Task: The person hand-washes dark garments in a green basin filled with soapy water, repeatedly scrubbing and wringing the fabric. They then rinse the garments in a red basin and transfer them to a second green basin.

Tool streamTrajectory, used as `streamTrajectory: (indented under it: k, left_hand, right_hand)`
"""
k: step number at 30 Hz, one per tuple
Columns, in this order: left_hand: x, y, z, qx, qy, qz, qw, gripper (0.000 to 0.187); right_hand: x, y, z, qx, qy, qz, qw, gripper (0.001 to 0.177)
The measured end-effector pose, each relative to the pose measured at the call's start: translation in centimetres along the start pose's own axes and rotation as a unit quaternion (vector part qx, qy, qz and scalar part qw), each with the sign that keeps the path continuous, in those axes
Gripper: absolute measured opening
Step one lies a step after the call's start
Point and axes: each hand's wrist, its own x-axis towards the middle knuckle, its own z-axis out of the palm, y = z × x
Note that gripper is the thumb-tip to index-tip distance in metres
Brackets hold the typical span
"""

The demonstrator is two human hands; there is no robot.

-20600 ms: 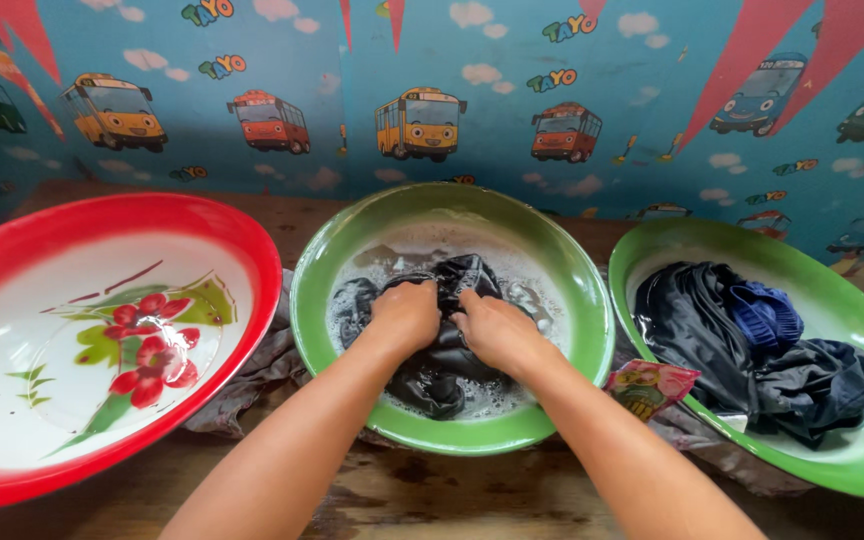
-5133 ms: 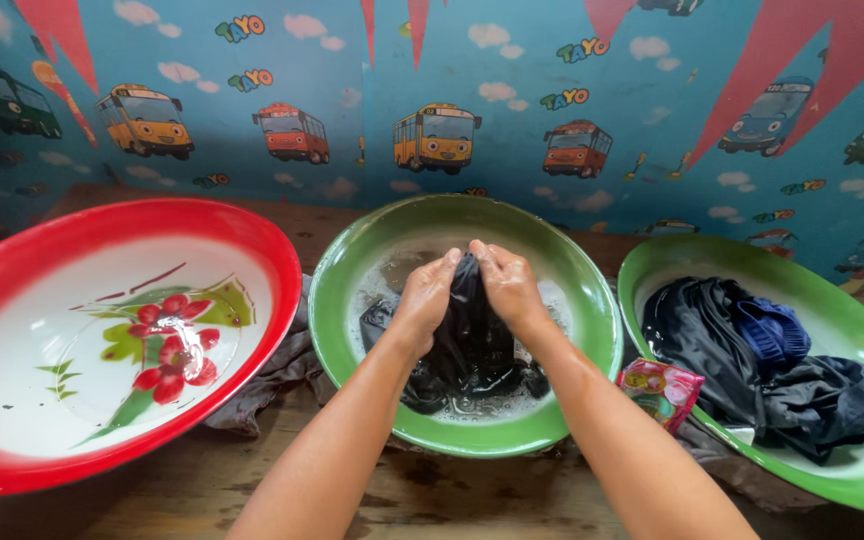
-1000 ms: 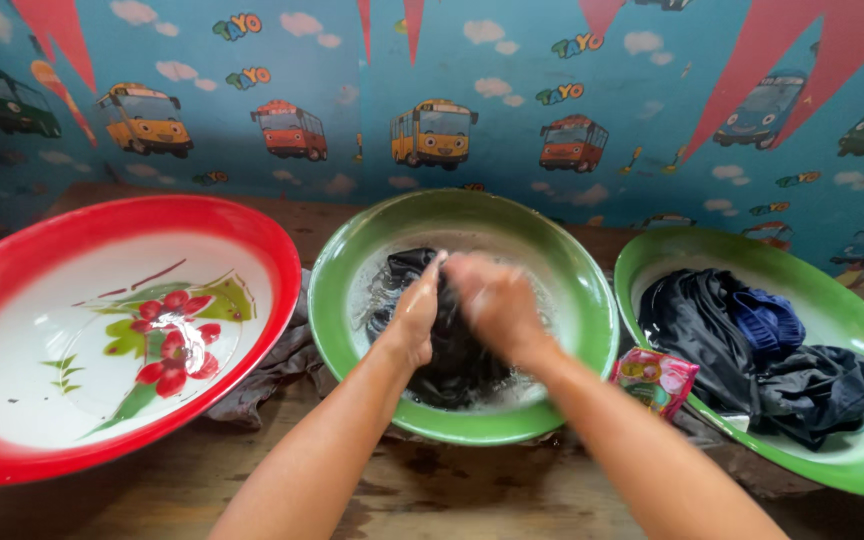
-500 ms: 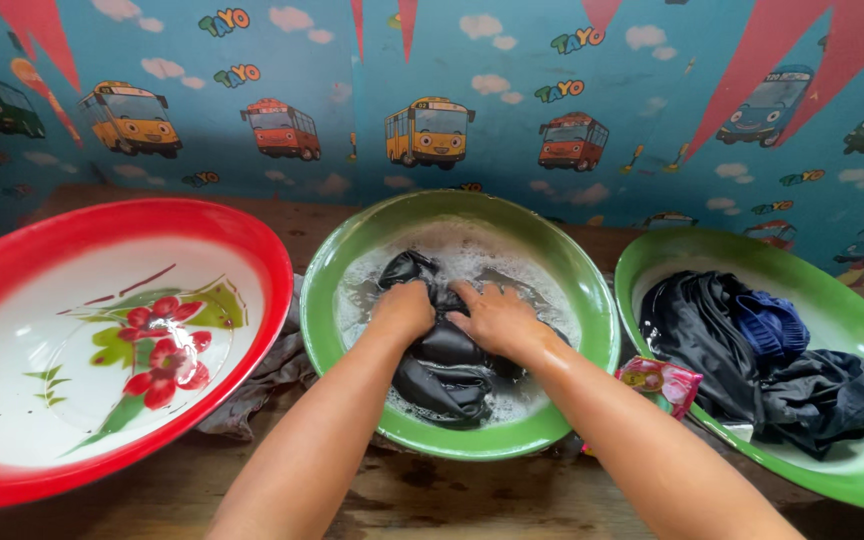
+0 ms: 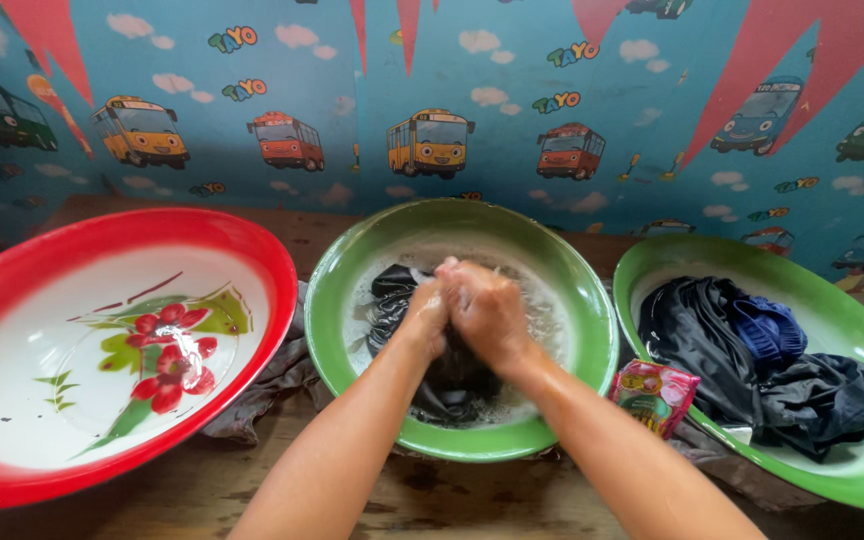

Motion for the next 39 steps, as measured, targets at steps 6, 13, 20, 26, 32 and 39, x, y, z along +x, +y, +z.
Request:
streamTrajectory:
  k: [6, 13, 20, 26, 32, 39]
  left_hand:
    - [-1.8, 0.5, -0.1, 0.039, -0.055, 0.000, 0.998, 0.052]
    - [-8.1, 6.0, 0.8, 0.296, 0.028, 0.027, 0.954, 0.065]
    - [-9.3, 8.0, -2.9, 0.768, 0.135, 0.147, 0.609, 0.062]
    - [-11.8, 4.8, 0.9, 0.711, -0.031, 0.452, 0.537, 0.043]
    - [-11.2, 3.8, 2.2, 0.641, -0.165, 0.318, 0.679, 0.029]
    - [-7.0, 5.5, 0.8, 0.586, -0.118, 0.297, 0.744, 0.035]
  right_hand:
    - [-0.5, 0.7, -0.6, 0.012, 0.020, -0.083, 0.996, 0.025]
    - [1.0, 10.0, -2.9, 0.103, -0.055, 0.168, 0.979, 0.047]
    - [-1.3, 9.5, -6.6, 0.042, -0.359, 0.321, 0.875, 0.046]
    - [-2.0, 5.6, -8.6, 0.076, -0.388, 0.203, 0.896, 0.035]
    - [-1.7, 5.1, -10.0, 0.267, -0.294, 0.269, 0.877, 0.027]
    - [-0.4, 7.1, -8.9, 0.192, -0.275, 0.291, 0.896, 0.027]
